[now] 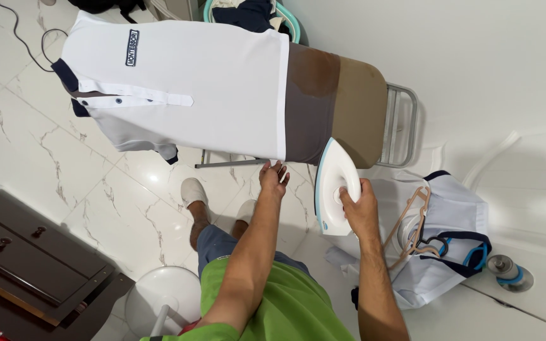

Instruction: Ironing a white polo shirt on an ironing board and putting it on a hanger.

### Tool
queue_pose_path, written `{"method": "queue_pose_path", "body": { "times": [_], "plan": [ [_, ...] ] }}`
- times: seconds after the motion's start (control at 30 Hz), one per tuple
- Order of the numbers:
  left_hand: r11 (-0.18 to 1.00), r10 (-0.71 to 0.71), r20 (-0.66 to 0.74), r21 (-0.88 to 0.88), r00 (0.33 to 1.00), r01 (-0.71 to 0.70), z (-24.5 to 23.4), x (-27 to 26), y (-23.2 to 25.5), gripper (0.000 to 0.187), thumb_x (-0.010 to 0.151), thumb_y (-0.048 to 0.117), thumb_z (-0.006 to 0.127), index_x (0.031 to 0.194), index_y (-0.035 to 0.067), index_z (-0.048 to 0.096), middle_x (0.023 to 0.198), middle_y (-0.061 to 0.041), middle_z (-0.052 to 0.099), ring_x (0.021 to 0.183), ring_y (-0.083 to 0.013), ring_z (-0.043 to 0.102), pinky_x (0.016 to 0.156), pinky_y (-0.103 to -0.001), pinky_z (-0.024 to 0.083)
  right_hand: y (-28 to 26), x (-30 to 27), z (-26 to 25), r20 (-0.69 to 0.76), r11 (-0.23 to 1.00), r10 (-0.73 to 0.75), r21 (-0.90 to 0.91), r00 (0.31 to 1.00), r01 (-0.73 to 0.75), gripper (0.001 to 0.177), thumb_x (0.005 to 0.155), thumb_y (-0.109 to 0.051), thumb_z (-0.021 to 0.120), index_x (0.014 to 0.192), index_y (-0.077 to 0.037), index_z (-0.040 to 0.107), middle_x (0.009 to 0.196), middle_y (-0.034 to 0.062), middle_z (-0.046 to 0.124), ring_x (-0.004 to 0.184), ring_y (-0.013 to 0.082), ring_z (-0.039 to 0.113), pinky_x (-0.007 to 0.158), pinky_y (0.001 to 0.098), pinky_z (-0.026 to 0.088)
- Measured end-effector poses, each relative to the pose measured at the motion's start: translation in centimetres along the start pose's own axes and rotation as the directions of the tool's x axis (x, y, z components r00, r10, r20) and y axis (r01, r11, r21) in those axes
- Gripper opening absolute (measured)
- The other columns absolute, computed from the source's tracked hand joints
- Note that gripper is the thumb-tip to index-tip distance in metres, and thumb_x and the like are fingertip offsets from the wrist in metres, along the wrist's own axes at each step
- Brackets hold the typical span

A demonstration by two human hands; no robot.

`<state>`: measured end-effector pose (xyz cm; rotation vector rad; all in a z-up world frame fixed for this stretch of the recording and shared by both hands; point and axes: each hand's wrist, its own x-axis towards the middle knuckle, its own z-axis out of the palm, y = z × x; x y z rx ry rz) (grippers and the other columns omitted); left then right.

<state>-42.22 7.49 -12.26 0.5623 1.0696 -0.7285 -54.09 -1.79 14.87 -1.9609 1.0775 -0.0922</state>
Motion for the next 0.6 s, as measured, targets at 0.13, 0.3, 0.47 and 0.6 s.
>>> {"method": "queue_pose_path", "body": {
  "times": [0.13, 0.3, 0.47, 0.6],
  "plan": [
    [0.996, 0.026, -0.021, 0.084, 0.999, -0.024, 0.4, 0.8, 0.2, 0.050, 0.093, 0.006, 0.070, 0.136, 0.020, 0.047, 0.110, -0.003, 0.069, 0.086, -0.0172, 0.065, 0.072, -0.037, 0.052, -0.5, -0.1, -0.4, -0.018, 1.000, 0.006, -0.023, 1.000, -0.007, 0.030, 0.092, -0.014, 0.070, 0.115, 0.000, 0.058, 0.076, 0.0068, 0.066, 0.053, 0.0112, 0.059, 0.044, 0.0283, 0.049],
    [0.990, 0.073, -0.031, 0.120, 0.997, -0.068, 0.8, 2.1, 0.3, 0.040, 0.097, 0.005, 0.051, 0.134, 0.015, 0.042, 0.113, -0.010, 0.073, 0.083, -0.0219, 0.067, 0.070, -0.040, 0.055, -1.0, -0.2, -0.7, -0.011, 1.000, 0.011, -0.029, 1.000, -0.012, 0.030, 0.093, -0.015, 0.070, 0.115, 0.000, 0.058, 0.078, 0.0073, 0.067, 0.054, 0.0111, 0.059, 0.045, 0.0282, 0.049],
    [0.429, 0.288, 0.232, 0.836, 0.929, -0.341, -1.1, -1.9, 2.3, 0.026, 0.099, 0.019, 0.062, 0.124, 0.015, 0.056, 0.108, -0.012, 0.071, 0.083, -0.0201, 0.061, 0.075, -0.038, 0.052, -1.2, -0.3, -1.0, -0.018, 1.000, -0.014, -0.008, 1.000, 0.014, 0.030, 0.093, -0.015, 0.070, 0.115, 0.000, 0.057, 0.077, 0.0073, 0.066, 0.054, 0.0109, 0.058, 0.045, 0.0283, 0.049],
    [0.124, 0.625, 0.422, 0.777, 0.657, -0.617, -2.3, -12.5, 7.3, 0.019, 0.099, 0.014, 0.061, 0.114, 0.005, 0.068, 0.101, -0.011, 0.073, 0.090, -0.0216, 0.070, 0.078, -0.034, 0.058, -1.1, -0.1, -0.9, -0.029, 1.000, -0.009, -0.008, 1.000, 0.009, 0.031, 0.092, -0.015, 0.070, 0.116, 0.000, 0.057, 0.076, 0.0068, 0.066, 0.053, 0.0110, 0.058, 0.044, 0.0284, 0.048]
  ]
}}
